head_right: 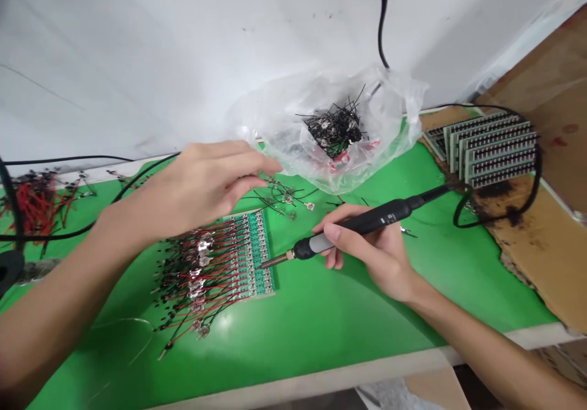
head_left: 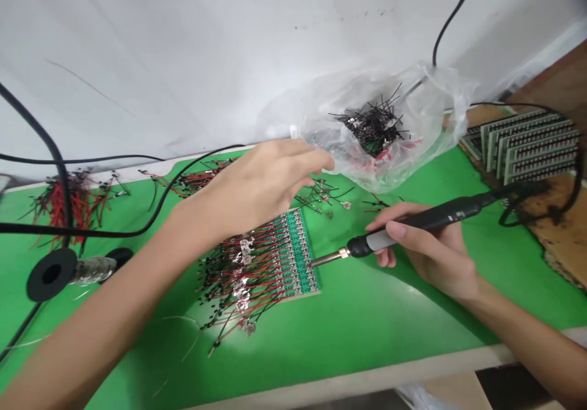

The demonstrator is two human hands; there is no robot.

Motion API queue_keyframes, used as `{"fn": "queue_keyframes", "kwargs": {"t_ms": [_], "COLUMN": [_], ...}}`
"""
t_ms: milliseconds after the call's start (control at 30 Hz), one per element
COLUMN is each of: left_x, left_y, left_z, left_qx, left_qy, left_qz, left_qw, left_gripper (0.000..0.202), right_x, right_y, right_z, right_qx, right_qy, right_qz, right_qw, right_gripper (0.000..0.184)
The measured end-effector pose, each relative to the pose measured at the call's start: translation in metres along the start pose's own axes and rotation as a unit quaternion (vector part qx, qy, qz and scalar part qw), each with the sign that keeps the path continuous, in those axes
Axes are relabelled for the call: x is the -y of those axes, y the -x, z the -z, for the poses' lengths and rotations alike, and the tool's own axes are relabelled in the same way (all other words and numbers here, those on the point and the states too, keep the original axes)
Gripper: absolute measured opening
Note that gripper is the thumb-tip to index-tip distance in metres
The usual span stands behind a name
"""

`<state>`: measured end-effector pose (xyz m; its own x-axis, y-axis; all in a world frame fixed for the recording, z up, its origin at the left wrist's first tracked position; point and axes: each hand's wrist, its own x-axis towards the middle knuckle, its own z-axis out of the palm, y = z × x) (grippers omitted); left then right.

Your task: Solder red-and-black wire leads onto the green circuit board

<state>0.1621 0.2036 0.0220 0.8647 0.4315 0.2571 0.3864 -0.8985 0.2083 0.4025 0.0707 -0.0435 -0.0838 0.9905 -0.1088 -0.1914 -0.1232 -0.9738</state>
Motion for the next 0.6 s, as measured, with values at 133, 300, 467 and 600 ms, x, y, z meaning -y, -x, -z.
{"fn": "queue_keyframes", "kwargs": {"t_ms": [133, 300, 467, 600], "left_x": [0.000, -0.003, -0.003, 0.001], "left_y": [0.003, 0.000, 0.002, 0.011], "left_z": [0.003, -0.002, 0.001, 0.001], "left_qx": [-0.021, -0.011, -0.027, -0.029], "left_qy": [-0.014, 0.001, 0.046, 0.051], "left_qz": [0.002, 0.013, -0.014, -0.017], "left_qw": [1.000, 1.000, 0.998, 0.998], "left_gripper": [0.029, 0.031, 0.041, 0.043], "right_x": [-0.001, 0.000, 0.000, 0.000], "right_y": [0.001, 0.001, 0.000, 0.000], "right_z": [0.000, 0.000, 0.001, 0.001], "right_qx": [0.009, 0.014, 0.011, 0.012], "right_qy": [0.003, 0.000, 0.002, 0.004], "right_qz": [0.000, -0.007, -0.002, -0.007], "right_qw": [1.000, 1.000, 1.000, 1.000], "right_gripper": [0.017, 0.017, 0.018, 0.018]}}
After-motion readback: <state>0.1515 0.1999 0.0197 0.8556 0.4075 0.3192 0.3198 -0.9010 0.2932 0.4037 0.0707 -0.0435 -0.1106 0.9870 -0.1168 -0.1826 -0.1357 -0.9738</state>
